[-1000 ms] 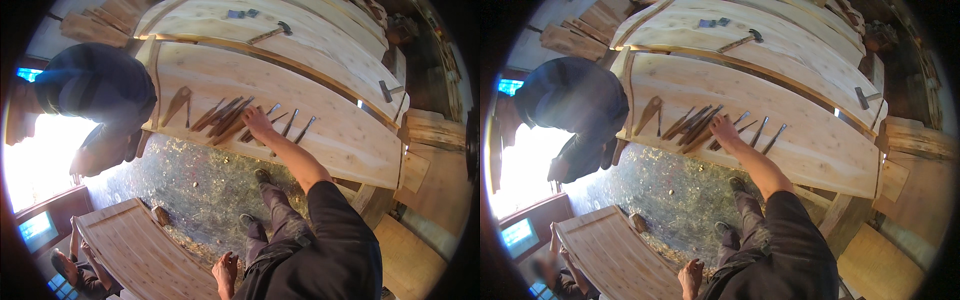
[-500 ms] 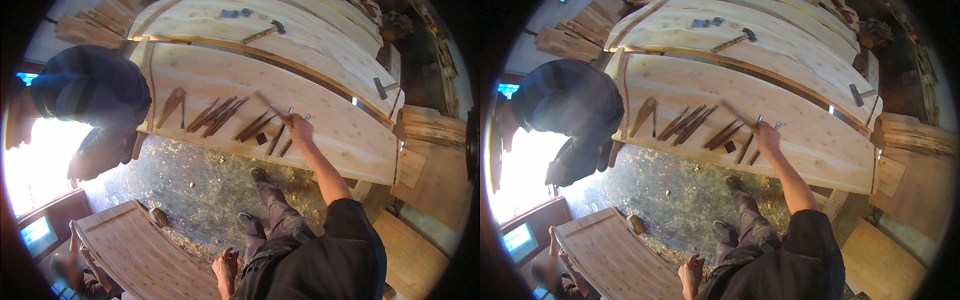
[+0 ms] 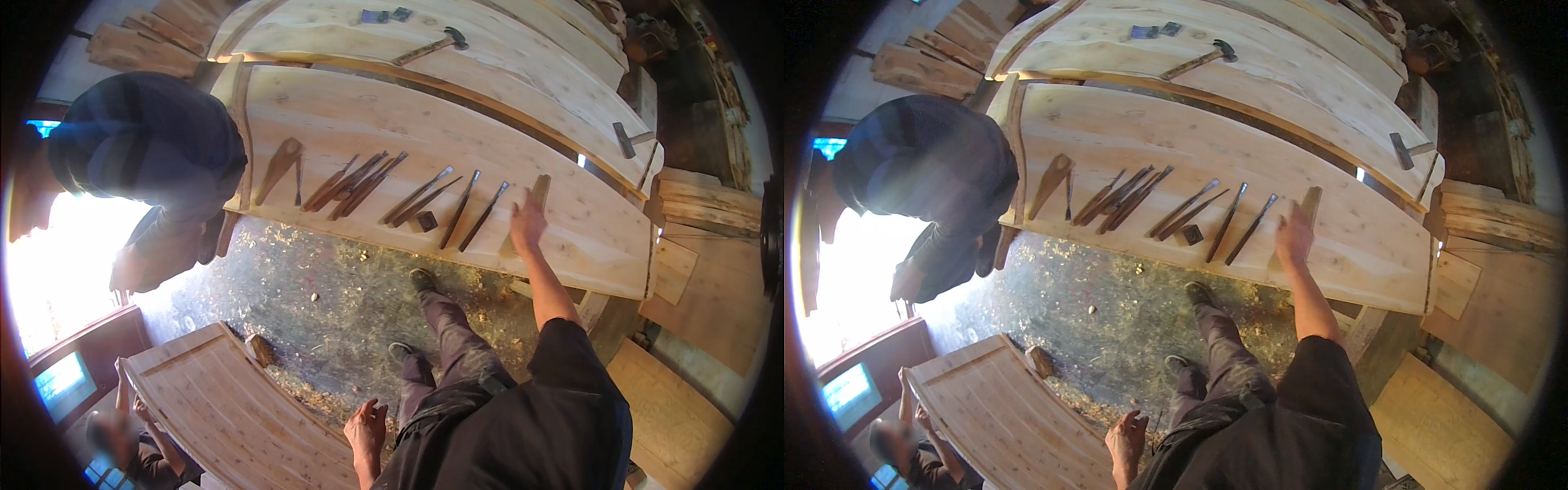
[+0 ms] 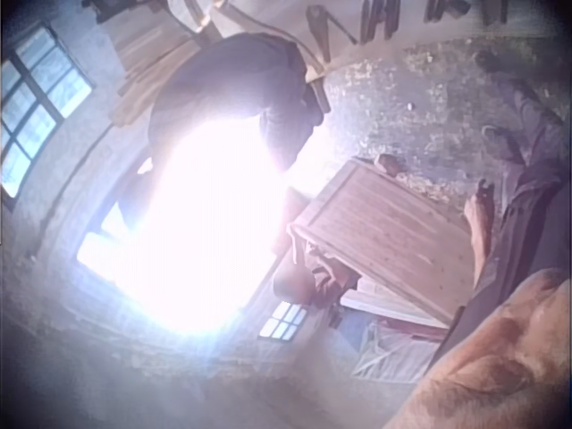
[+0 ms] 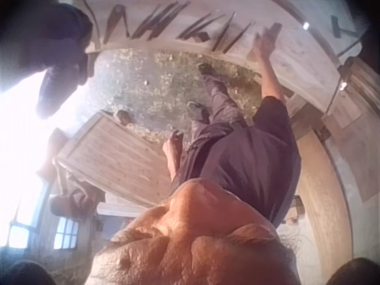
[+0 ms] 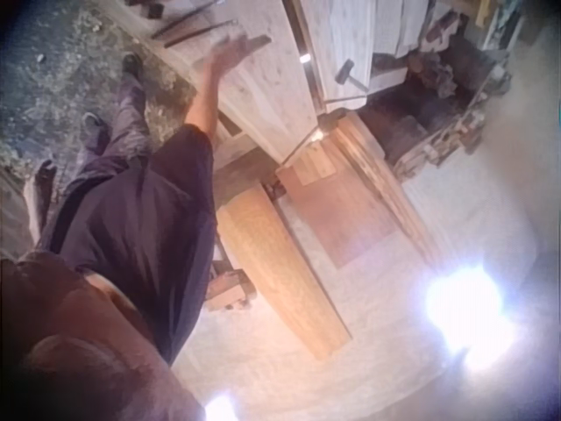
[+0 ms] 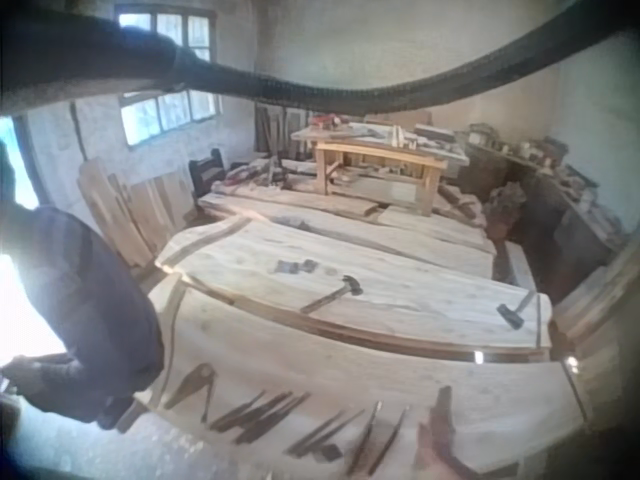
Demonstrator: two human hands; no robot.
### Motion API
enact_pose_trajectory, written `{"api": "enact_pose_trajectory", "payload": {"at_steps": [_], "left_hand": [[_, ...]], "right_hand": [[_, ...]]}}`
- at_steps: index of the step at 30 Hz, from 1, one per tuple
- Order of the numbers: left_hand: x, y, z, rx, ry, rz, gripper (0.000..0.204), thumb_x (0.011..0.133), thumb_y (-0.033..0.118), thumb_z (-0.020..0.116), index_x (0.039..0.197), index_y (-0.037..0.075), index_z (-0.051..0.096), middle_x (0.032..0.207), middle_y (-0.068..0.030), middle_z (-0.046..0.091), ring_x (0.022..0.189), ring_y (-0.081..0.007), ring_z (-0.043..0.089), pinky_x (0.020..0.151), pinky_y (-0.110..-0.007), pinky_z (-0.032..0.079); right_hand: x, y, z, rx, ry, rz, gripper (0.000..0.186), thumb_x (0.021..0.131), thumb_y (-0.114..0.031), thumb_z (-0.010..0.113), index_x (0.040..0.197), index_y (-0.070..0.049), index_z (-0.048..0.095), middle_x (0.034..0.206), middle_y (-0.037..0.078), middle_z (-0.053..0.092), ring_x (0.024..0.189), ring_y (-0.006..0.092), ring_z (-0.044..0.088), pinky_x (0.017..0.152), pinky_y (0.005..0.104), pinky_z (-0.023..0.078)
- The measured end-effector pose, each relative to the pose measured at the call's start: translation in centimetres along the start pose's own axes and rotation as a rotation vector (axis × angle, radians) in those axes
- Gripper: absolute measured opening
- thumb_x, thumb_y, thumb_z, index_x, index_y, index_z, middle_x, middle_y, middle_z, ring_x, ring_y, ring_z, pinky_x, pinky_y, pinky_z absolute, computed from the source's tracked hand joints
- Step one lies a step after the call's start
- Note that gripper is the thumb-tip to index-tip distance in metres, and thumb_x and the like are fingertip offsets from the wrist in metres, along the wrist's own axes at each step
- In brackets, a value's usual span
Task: The person carves a floral pattern into a long wooden board using a chisel and a wooden mallet, occasionally picking up different chisels from a nearby table.
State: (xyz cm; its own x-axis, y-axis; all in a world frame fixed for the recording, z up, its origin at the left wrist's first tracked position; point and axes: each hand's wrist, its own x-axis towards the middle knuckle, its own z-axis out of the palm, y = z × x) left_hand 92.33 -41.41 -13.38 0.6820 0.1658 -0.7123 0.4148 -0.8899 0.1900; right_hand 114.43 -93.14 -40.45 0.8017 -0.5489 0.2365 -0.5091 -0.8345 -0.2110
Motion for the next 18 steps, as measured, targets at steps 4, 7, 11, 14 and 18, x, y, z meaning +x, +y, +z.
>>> {"api": "enact_pose_trajectory", "payload": {"at_steps": [4, 7, 11, 14, 18], "left_hand": [[-0.3, 0.1, 0.2, -0.009, 0.007, 0.009, 0.033, 0.094, 0.034, 0.08, 0.119, 0.011, 0.079, 0.096, -0.0109, 0.081, 0.09, -0.0319, 0.078, 0.08, -0.043, 0.059], [-0.8, -0.8, 0.4, -0.032, 0.053, -0.003, 0.033, 0.094, 0.033, 0.08, 0.119, 0.011, 0.079, 0.096, -0.011, 0.081, 0.09, -0.0316, 0.078, 0.081, -0.042, 0.059], [-2.5, -1.4, 0.9, -0.023, 0.045, -0.091, 0.033, 0.094, 0.033, 0.08, 0.118, 0.011, 0.079, 0.096, -0.0117, 0.081, 0.09, -0.0319, 0.077, 0.081, -0.042, 0.059], [-2.5, -2.0, 1.3, -0.025, 0.043, -0.072, 0.032, 0.095, 0.033, 0.08, 0.118, 0.01, 0.079, 0.096, -0.0121, 0.08, 0.09, -0.032, 0.077, 0.081, -0.042, 0.059], [-2.3, -2.0, 1.9, -0.051, 0.048, -0.06, 0.032, 0.095, 0.032, 0.08, 0.117, 0.01, 0.079, 0.096, -0.0128, 0.08, 0.089, -0.0322, 0.077, 0.079, -0.042, 0.059]], "right_hand": [[2.1, -10.1, 3.8, 0.163, -0.618, -0.295, 0.017, 0.095, -0.021, 0.066, 0.105, -0.007, 0.071, 0.093, 0.015, 0.076, 0.086, 0.037, 0.075, 0.076, 0.0485, 0.06], [2.6, -15.9, 4.3, 0.005, -0.694, -0.63, 0.013, 0.099, -0.016, 0.059, 0.098, -0.006, 0.068, 0.084, 0.016, 0.073, 0.085, 0.0353, 0.074, 0.073, 0.0473, 0.058], [2.0, -17.4, 8.7, -0.027, -0.75, -0.759, 0.013, 0.1, -0.018, 0.058, 0.101, -0.007, 0.065, 0.076, 0.014, 0.07, 0.078, 0.0372, 0.072, 0.069, 0.0494, 0.056], [2.3, -16.1, 10.5, 0.021, -0.779, -0.758, 0.012, 0.099, -0.018, 0.058, 0.105, -0.01, 0.064, 0.075, 0.014, 0.071, 0.075, 0.0376, 0.072, 0.066, 0.0504, 0.056], [3.6, -14.6, 8.6, -0.11, -0.708, -0.818, 0.013, 0.1, -0.018, 0.06, 0.102, -0.009, 0.069, 0.08, 0.015, 0.074, 0.076, 0.0358, 0.073, 0.067, 0.0475, 0.057]]}}
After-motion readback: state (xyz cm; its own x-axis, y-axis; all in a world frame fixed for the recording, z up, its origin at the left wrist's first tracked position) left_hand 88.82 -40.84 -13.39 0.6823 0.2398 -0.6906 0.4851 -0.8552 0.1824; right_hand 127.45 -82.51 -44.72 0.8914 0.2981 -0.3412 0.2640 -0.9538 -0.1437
